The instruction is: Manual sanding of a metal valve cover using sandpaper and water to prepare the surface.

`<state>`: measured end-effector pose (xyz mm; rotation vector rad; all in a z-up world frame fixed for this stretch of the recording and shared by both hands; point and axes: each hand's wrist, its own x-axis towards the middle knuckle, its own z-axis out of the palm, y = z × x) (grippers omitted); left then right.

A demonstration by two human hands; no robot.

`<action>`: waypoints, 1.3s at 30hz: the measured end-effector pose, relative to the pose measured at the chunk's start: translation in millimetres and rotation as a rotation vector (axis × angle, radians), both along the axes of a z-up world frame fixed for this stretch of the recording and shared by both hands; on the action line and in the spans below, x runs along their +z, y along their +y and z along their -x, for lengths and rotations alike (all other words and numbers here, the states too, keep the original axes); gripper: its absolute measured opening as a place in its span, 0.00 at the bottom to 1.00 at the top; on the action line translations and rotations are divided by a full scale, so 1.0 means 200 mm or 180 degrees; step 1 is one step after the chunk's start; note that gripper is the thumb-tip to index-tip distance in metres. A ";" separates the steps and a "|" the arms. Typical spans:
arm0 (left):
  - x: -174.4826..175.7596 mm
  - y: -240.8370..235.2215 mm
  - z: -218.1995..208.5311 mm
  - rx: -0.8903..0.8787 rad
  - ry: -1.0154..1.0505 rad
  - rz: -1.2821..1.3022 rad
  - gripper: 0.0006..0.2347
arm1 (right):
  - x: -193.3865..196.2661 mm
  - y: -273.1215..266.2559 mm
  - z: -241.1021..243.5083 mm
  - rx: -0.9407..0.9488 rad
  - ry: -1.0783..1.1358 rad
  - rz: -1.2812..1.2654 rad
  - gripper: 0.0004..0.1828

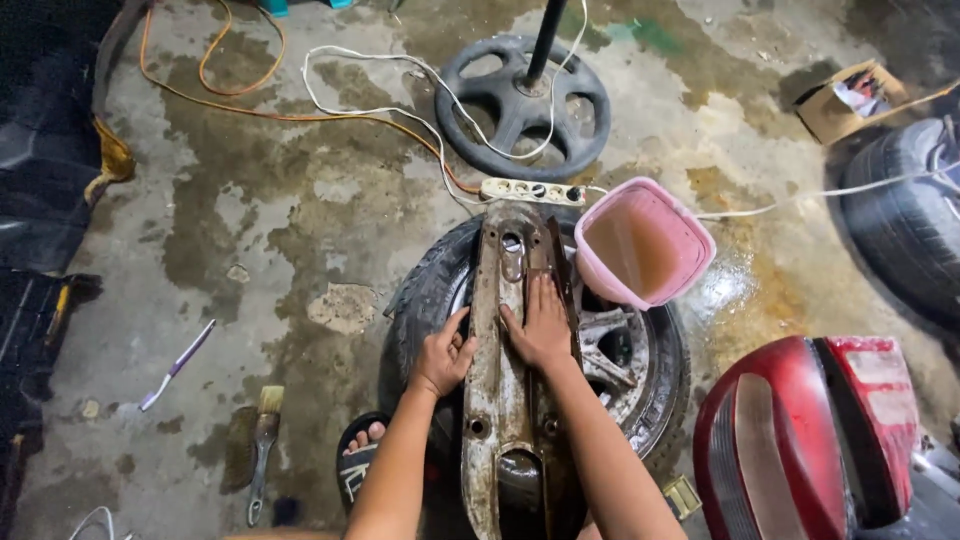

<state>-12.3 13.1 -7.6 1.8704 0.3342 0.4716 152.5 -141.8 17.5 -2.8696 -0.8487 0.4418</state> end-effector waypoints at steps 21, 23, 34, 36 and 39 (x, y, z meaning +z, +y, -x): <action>0.08 -0.03 0.04 0.0127 -0.0014 0.0176 0.23 | 0.25 -0.38 0.75 0.0178 0.0251 0.0228 0.48; 0.10 -0.03 0.04 0.0129 -0.0015 0.0175 0.23 | 0.26 -0.29 0.62 0.0179 0.0216 0.0176 0.49; 0.07 -0.03 0.04 0.0158 -0.0030 0.0110 0.23 | 0.01 0.03 0.03 -0.0067 0.0135 0.0368 0.54; 0.06 -0.03 0.03 0.0164 -0.0075 0.0117 0.23 | 0.03 0.06 0.02 -0.0124 0.0071 0.0429 0.55; 0.03 -0.03 0.02 0.0176 -0.0114 0.0110 0.23 | 0.12 0.01 0.10 0.0025 0.0064 0.0404 0.52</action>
